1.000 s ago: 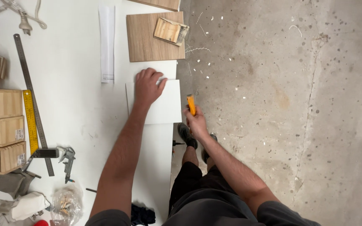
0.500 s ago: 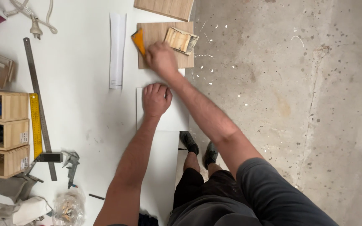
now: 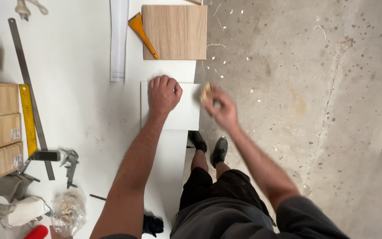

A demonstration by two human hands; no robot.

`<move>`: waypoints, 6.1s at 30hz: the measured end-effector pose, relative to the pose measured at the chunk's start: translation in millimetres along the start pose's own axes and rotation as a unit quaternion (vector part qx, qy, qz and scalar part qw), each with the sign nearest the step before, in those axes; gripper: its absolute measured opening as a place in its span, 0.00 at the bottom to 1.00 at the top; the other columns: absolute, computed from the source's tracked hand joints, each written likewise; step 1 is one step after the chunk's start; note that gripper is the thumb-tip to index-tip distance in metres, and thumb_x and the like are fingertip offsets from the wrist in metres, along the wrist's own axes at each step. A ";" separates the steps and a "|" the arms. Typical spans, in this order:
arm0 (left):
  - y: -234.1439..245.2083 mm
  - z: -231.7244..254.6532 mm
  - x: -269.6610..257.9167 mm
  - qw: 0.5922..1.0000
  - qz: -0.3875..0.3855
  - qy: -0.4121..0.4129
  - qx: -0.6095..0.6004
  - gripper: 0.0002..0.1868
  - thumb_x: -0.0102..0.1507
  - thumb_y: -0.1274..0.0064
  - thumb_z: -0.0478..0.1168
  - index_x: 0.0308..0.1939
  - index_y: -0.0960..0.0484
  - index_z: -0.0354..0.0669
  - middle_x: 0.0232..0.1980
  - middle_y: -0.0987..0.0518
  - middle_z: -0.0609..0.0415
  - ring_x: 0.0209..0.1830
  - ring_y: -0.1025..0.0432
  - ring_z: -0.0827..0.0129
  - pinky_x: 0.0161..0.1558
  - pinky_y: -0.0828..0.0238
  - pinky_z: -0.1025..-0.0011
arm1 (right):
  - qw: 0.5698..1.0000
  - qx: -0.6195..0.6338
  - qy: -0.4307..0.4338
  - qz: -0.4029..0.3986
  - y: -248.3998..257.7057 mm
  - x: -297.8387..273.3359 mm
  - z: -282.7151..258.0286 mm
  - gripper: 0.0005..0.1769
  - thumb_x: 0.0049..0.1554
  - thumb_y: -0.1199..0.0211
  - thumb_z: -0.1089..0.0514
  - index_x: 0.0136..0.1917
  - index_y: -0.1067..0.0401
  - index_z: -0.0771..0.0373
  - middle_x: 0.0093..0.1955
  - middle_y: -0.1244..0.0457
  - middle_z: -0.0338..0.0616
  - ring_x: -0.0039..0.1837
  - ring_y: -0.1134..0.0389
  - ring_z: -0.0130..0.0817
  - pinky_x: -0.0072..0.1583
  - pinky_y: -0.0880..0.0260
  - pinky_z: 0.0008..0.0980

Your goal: The person sands the edges and surfaces of small wooden boards using a sanding block. They also use a yellow scraper tool to work on the edges of the boards. The person handles the boards one at a time, flipping them over to sand different sides.

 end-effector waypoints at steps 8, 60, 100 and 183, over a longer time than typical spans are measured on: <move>-16.5 -4.4 -10.9 1.000 0.000 -0.012 0.017 0.08 0.57 0.43 0.40 0.29 0.28 0.48 0.30 0.34 0.57 0.30 0.32 0.60 0.38 0.32 0.63 | 0.992 -0.053 -0.004 0.116 -45.0 -120.8 40.2 0.21 0.52 0.23 0.64 0.59 0.19 0.58 0.71 0.37 0.61 0.69 0.34 0.53 0.69 0.33 0.44; 0.1 -1.5 4.4 1.000 0.022 -0.010 0.013 0.11 0.53 0.43 0.35 0.25 0.33 0.48 0.29 0.37 0.55 0.28 0.34 0.58 0.35 0.34 0.63 | 0.977 -0.170 0.120 0.044 -34.3 -133.6 50.7 0.22 0.50 0.22 0.59 0.59 0.18 0.53 0.71 0.38 0.61 0.70 0.35 0.59 0.71 0.35 0.48; 0.5 4.7 5.1 1.000 0.015 -0.001 0.011 0.10 0.56 0.45 0.38 0.24 0.31 0.47 0.28 0.37 0.54 0.29 0.34 0.57 0.36 0.35 0.62 | 0.961 0.087 -0.227 -0.131 8.2 -11.4 -32.1 0.41 0.56 0.27 0.63 0.76 0.45 0.60 0.46 0.32 0.46 0.48 0.28 0.34 0.54 0.25 0.32; 22.9 185.8 17.7 0.622 -0.304 0.438 -0.573 0.15 0.59 0.30 0.45 0.39 0.11 0.36 0.28 0.20 0.47 0.26 0.27 0.68 0.30 0.27 0.72 | 0.933 0.216 -0.265 0.109 70.5 -100.7 4.6 0.12 0.63 0.37 0.65 0.60 0.27 0.70 0.40 0.33 0.52 0.41 0.27 0.36 0.42 0.28 0.25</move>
Point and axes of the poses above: each hand's wrist, its own x-axis towards the middle knuckle, its own y-axis out of the back of the hand, z = x × y, the point moved 1 cm from there along x, towards the middle knuckle
